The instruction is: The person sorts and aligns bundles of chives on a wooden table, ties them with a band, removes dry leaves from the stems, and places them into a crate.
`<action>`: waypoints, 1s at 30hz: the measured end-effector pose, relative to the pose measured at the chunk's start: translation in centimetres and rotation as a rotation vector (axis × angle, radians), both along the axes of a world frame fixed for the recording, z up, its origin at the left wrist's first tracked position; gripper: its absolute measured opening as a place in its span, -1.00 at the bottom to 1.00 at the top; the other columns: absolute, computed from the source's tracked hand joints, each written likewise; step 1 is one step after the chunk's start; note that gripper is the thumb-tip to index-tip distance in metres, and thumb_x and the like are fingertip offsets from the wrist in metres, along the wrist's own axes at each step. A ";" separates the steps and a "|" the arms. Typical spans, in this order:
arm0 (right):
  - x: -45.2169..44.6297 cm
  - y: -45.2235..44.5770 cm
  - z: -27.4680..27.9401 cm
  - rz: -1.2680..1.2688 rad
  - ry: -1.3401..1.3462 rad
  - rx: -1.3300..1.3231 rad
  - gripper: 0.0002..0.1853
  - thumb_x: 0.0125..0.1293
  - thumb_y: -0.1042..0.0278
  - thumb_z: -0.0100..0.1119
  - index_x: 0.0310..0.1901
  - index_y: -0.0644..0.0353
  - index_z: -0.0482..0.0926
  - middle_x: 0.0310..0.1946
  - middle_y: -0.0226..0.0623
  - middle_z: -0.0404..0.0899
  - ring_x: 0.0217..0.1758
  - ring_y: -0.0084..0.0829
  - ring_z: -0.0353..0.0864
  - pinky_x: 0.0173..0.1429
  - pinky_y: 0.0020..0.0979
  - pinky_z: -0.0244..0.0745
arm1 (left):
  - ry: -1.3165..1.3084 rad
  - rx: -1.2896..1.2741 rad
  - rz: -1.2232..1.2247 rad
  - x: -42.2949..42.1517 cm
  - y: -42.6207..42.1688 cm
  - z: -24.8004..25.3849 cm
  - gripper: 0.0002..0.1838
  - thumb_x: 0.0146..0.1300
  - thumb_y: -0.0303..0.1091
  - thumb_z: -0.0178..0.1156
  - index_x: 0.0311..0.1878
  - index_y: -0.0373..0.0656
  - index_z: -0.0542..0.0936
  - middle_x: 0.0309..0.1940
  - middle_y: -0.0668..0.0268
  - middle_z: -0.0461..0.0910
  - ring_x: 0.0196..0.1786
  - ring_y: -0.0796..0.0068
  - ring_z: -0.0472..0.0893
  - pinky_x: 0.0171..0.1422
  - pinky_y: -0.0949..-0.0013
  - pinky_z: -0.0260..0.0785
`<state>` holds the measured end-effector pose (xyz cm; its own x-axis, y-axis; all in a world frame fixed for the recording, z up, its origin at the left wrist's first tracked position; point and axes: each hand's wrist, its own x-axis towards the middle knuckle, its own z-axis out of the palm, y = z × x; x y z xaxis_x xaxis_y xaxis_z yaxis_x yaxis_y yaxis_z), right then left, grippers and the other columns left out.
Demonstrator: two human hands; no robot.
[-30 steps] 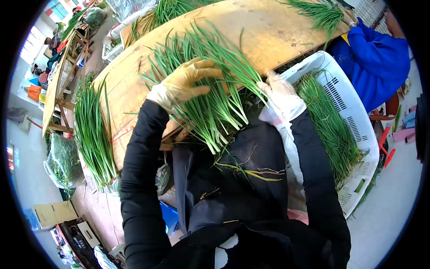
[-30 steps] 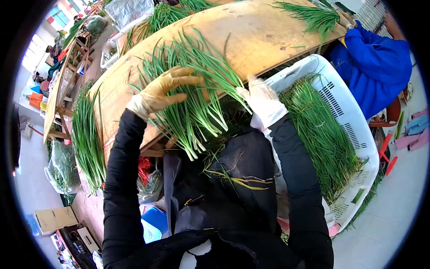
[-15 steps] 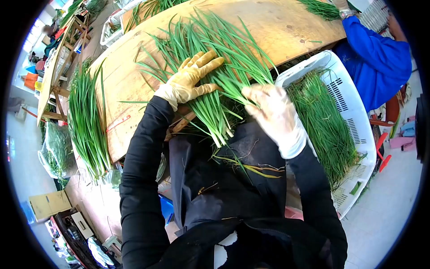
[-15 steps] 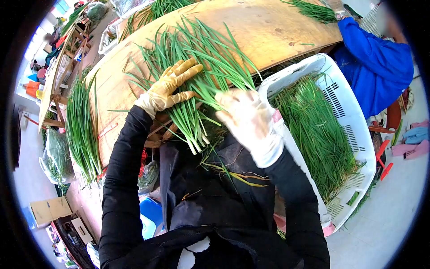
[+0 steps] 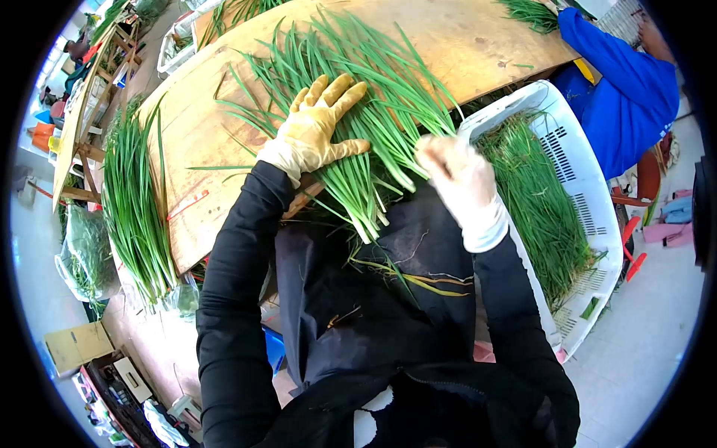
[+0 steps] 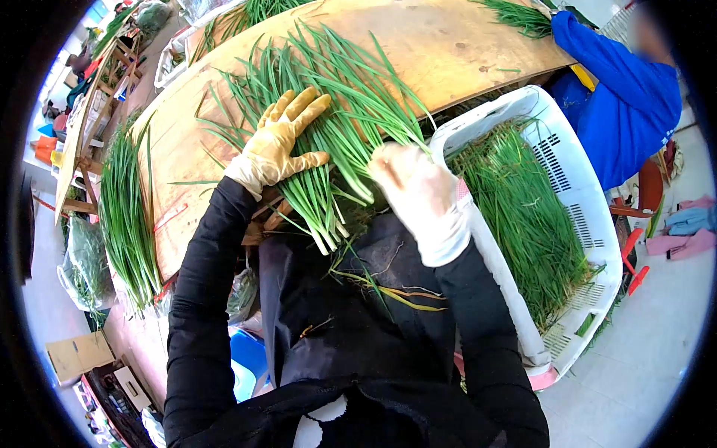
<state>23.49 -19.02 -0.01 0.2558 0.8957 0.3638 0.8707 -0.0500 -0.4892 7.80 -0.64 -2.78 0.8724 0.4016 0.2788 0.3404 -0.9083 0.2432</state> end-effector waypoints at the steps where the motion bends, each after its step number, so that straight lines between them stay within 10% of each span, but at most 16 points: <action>1: -1.0 -0.5 0.4 0.124 -0.124 -0.140 -0.74 0.19 0.09 0.05 -0.28 0.12 0.50 -0.42 -0.25 0.55 -0.37 -0.27 0.55 -0.28 -0.32 0.44 | -0.007 0.006 -0.001 0.0 -0.1 0.0 -0.14 -0.07 0.18 0.19 0.29 0.09 0.11 0.28 0.16 0.08 0.34 -0.03 0.01 0.35 0.01 -0.16; 4: -3.7 -0.8 -1.0 0.161 -0.199 -0.559 -0.57 0.11 -0.14 0.06 -0.31 0.13 0.53 -0.54 -0.27 0.54 -0.43 -0.28 0.54 -0.30 -0.30 0.42 | -0.061 -0.008 -0.010 -0.1 0.1 -0.2 -0.15 -0.06 0.17 0.19 0.29 0.09 0.12 0.27 0.15 0.09 0.34 -0.03 0.01 0.35 0.01 -0.15; 6: -4.4 -0.3 -3.1 0.134 0.015 -0.248 -0.56 0.14 -0.06 0.09 -0.34 0.25 0.53 -0.51 -0.25 0.52 -0.41 -0.31 0.53 -0.30 -0.34 0.41 | -0.080 -0.027 -0.005 -0.2 0.0 -0.2 -0.13 -0.05 0.14 0.20 0.31 0.09 0.07 0.29 0.15 0.07 0.34 -0.03 0.00 0.36 0.02 -0.16; 12: -2.3 1.2 -6.1 0.079 1.225 -0.228 -0.82 0.23 0.30 0.00 -0.34 0.22 0.51 -0.52 -0.34 0.53 -0.49 -0.47 0.46 -0.32 -0.50 0.37 | -0.087 -0.059 -0.013 -0.5 0.0 0.1 -0.03 -0.10 0.08 0.27 0.34 0.10 -0.03 0.31 0.13 0.01 0.36 0.00 -0.05 0.38 0.05 -0.20; 14: -1.5 1.0 -6.2 0.101 1.205 -0.246 -0.86 0.21 0.30 0.03 -0.29 0.15 0.51 -0.45 -0.36 0.56 -0.45 -0.42 0.49 -0.30 -0.47 0.39 | -0.100 -0.071 -0.028 -0.5 0.1 0.1 -0.03 -0.11 0.07 0.27 0.34 0.11 -0.03 0.31 0.13 0.00 0.36 0.00 -0.04 0.38 0.05 -0.19; 16: -1.2 0.9 -6.4 -0.073 0.198 0.095 -0.88 0.17 0.30 0.07 -0.30 0.11 0.52 -0.39 -0.35 0.57 -0.39 -0.35 0.51 -0.28 -0.43 0.39 | -0.094 -0.058 -0.023 -0.5 0.0 0.1 -0.03 -0.11 0.07 0.27 0.34 0.11 -0.03 0.31 0.14 0.01 0.35 -0.01 -0.04 0.37 0.04 -0.18; 18: -0.9 0.5 -3.8 -0.128 -0.148 0.134 -0.85 0.12 0.32 0.13 -0.28 0.13 0.53 -0.40 -0.34 0.55 -0.34 -0.31 0.50 -0.19 -0.40 0.40 | -0.083 -0.058 -0.019 -0.5 -0.1 0.0 -0.04 -0.11 0.07 0.27 0.34 0.11 -0.02 0.31 0.14 0.02 0.35 -0.02 -0.03 0.37 0.04 -0.17; 21: -2.6 -1.1 -1.7 -0.021 -0.029 0.317 -0.87 0.11 0.26 0.18 -0.42 0.13 0.57 -0.52 -0.37 0.49 -0.45 -0.38 0.46 -0.37 -0.33 0.43 | -0.065 -0.061 -0.004 -0.4 0.0 0.3 -0.06 -0.10 0.02 0.28 0.34 0.12 -0.01 0.31 0.14 0.00 0.35 -0.03 -0.04 0.38 0.03 -0.18; 25: -4.8 0.3 -2.0 0.031 -0.155 -0.296 -0.39 0.16 -0.27 -0.16 -0.63 0.20 0.45 -0.59 -0.16 0.48 -0.42 -0.18 0.53 -0.35 -0.22 0.42 | -0.051 -0.081 -0.009 -0.3 -0.1 0.4 -0.07 -0.08 -0.02 0.28 0.34 0.14 0.00 0.32 0.13 -0.02 0.36 -0.04 -0.07 0.38 0.01 -0.21; 30: -3.0 2.2 -3.8 0.133 0.604 -0.188 -0.68 0.25 0.16 -0.03 -0.46 0.23 0.55 -0.55 -0.25 0.53 -0.56 -0.45 0.50 -0.41 -0.42 0.36 | -0.015 -0.081 0.007 -0.5 -0.1 0.5 -0.07 -0.08 -0.06 0.29 0.34 0.14 0.00 0.33 0.15 -0.04 0.36 -0.05 -0.07 0.38 -0.01 -0.22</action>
